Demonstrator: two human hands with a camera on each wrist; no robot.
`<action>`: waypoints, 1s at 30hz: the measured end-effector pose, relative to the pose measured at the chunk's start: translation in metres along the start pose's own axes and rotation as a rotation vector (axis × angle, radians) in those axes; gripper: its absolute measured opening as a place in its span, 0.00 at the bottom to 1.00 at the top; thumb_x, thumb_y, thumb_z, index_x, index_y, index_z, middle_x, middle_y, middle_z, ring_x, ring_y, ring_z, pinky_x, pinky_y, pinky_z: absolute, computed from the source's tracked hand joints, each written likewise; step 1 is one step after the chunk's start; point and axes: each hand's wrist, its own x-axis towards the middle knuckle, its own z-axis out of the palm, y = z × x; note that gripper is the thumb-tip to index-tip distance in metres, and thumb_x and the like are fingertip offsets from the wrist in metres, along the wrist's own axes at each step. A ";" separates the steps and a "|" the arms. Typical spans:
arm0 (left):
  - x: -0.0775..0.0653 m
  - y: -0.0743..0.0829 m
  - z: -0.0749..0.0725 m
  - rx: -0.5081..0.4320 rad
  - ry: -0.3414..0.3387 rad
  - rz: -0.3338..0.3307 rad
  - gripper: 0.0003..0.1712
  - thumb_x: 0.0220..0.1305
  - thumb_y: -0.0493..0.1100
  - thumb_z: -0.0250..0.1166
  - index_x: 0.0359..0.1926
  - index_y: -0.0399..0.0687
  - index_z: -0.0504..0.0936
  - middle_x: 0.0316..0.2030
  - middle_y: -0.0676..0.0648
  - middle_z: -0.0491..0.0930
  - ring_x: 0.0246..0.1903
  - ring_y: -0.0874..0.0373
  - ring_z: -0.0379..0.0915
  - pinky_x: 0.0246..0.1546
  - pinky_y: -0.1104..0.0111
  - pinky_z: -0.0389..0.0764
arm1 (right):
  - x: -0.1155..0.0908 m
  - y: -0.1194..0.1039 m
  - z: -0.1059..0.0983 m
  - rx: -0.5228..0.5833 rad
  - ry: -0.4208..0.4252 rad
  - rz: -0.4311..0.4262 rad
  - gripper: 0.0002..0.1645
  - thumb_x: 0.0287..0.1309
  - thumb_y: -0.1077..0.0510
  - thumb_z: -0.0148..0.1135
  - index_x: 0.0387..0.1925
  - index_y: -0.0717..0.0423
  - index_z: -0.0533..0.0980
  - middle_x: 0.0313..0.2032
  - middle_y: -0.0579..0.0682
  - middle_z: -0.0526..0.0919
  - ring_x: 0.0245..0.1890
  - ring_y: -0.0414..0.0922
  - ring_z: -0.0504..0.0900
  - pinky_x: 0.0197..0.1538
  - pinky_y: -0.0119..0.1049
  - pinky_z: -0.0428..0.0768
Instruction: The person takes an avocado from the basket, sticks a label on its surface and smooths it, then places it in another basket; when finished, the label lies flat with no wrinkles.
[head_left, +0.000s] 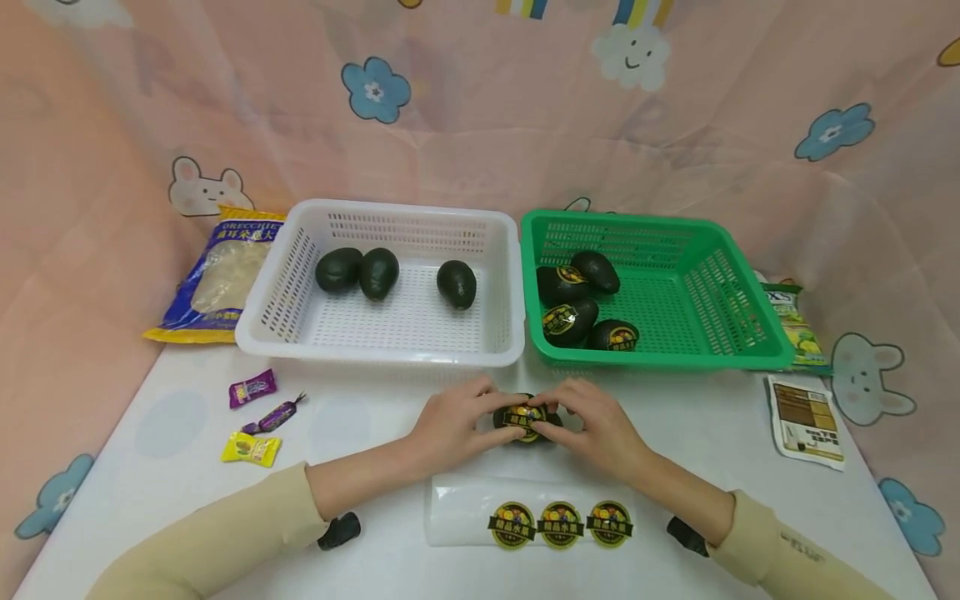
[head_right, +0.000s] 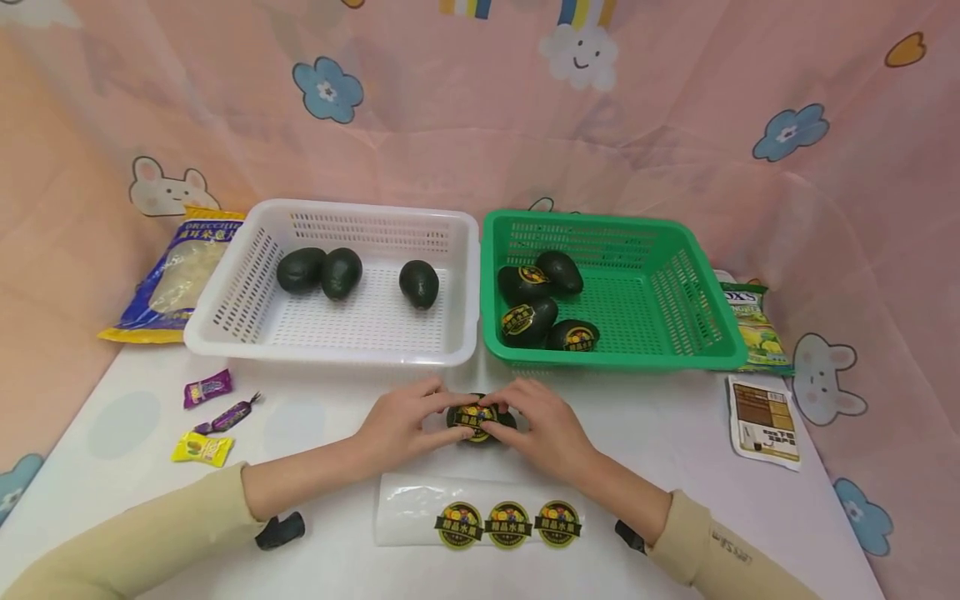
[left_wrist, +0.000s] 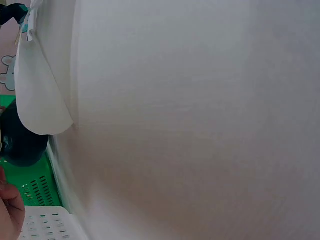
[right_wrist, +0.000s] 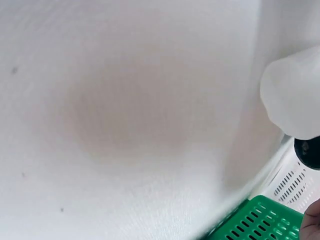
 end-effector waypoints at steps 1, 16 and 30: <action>0.001 -0.001 0.001 0.020 -0.001 0.002 0.21 0.57 0.54 0.72 0.52 0.56 0.86 0.28 0.52 0.71 0.22 0.66 0.59 0.18 0.79 0.60 | 0.000 0.000 0.000 0.005 0.000 0.003 0.20 0.47 0.60 0.76 0.44 0.46 0.82 0.32 0.39 0.78 0.31 0.42 0.74 0.34 0.30 0.74; 0.023 0.000 0.003 0.010 -0.283 0.107 0.46 0.49 0.59 0.76 0.67 0.52 0.70 0.63 0.46 0.68 0.62 0.53 0.65 0.62 0.63 0.68 | 0.001 -0.007 -0.035 0.889 0.171 0.963 0.31 0.65 0.51 0.62 0.61 0.67 0.69 0.48 0.47 0.83 0.50 0.39 0.80 0.53 0.32 0.78; 0.093 0.041 -0.040 -0.134 -0.428 0.164 0.36 0.46 0.50 0.79 0.57 0.52 0.77 0.48 0.52 0.75 0.46 0.64 0.70 0.49 0.76 0.71 | 0.007 0.003 -0.046 1.106 0.352 1.110 0.17 0.70 0.57 0.56 0.52 0.61 0.65 0.38 0.43 0.81 0.39 0.34 0.81 0.44 0.23 0.78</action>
